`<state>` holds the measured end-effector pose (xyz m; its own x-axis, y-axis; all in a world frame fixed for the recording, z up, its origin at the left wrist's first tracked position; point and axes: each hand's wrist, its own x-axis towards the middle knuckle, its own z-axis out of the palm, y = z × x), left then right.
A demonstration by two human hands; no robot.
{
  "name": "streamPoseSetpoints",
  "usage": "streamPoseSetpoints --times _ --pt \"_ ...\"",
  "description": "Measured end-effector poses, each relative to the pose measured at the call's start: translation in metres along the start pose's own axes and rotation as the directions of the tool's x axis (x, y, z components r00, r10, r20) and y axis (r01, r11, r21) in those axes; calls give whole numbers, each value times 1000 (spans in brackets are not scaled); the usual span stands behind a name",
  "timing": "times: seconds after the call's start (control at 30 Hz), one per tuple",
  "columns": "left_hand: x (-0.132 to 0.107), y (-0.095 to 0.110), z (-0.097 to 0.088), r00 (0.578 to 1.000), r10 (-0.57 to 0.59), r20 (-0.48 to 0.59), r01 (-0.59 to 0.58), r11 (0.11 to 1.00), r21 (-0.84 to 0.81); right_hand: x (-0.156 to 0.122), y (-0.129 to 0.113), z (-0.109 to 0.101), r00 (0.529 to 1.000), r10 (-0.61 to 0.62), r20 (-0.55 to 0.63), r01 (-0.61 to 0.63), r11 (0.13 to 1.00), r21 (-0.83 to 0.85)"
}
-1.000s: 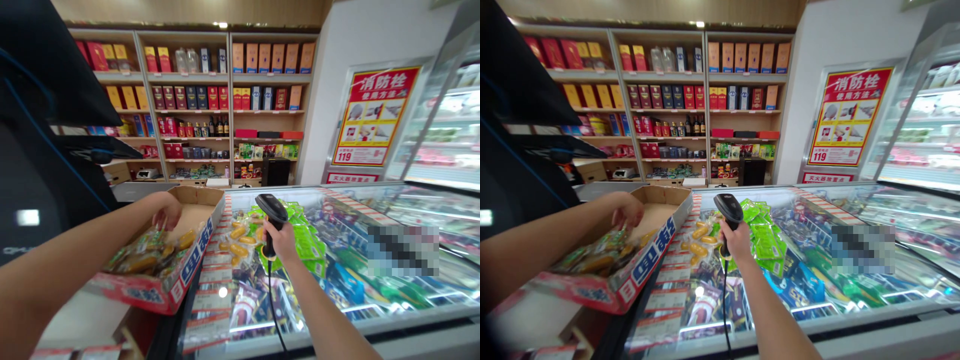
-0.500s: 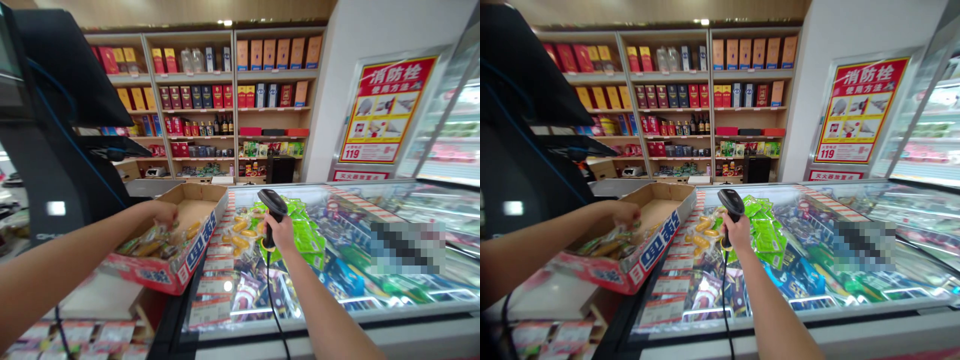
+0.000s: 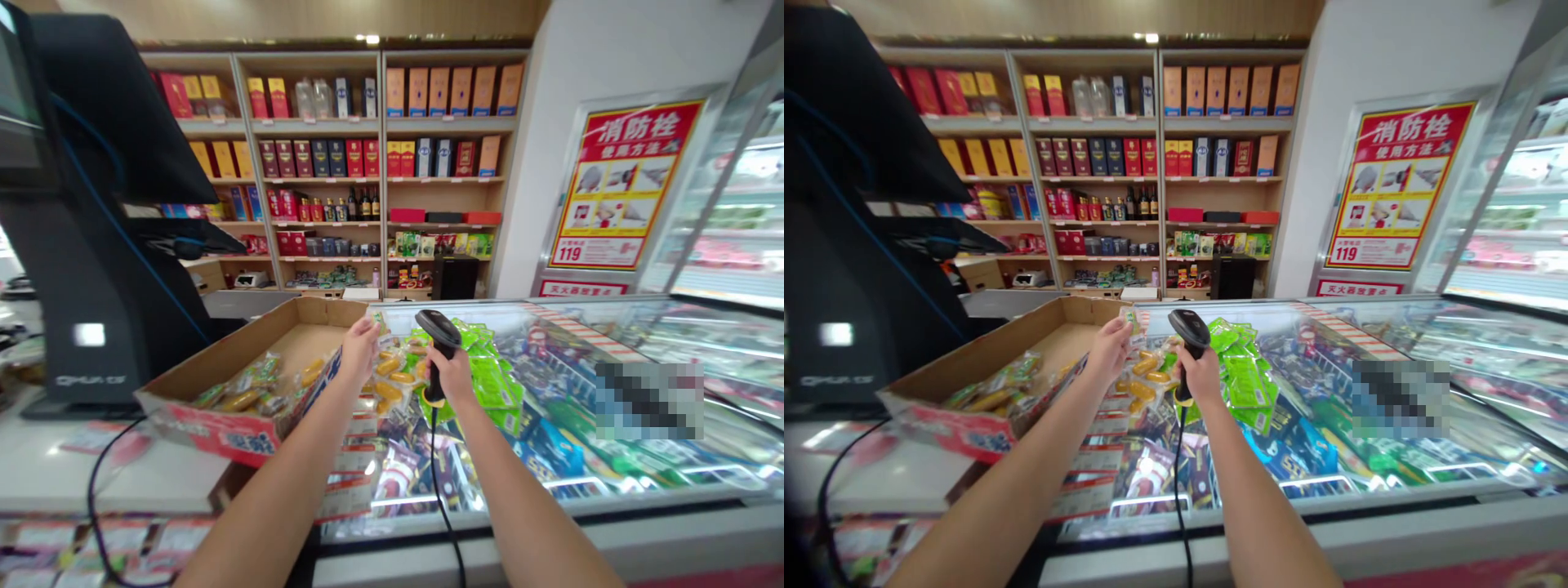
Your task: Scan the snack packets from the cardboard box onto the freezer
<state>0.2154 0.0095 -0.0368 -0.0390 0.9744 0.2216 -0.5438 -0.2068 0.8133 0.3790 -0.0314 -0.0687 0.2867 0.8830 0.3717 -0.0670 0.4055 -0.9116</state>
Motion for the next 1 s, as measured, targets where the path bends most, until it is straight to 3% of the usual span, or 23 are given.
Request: streamPoseSetpoints --times 0.07,0.17,0.23,0.4,0.73,1.0 --pt "14 -18 -8 998 18 -53 -19 999 -36 0 -2 -3 990 48 133 -44 998 -36" --pt "23 -35 -19 996 56 -76 -61 995 -78 -1 -6 -6 919 153 364 -109 985 -136" --pt "24 -41 -25 992 89 -87 -97 992 -86 -2 -7 -8 885 184 428 -115 977 -182" --pt "27 -49 -32 979 177 -102 -183 982 -55 -3 -7 -10 865 202 459 -81 959 -270" --pt "29 -52 -31 962 242 -123 -247 968 -30 -9 -16 -4 851 201 484 -41 946 -322" --pt "31 -54 -31 966 235 -109 -242 969 -53 -7 -7 -6 861 174 478 -51 964 -260"
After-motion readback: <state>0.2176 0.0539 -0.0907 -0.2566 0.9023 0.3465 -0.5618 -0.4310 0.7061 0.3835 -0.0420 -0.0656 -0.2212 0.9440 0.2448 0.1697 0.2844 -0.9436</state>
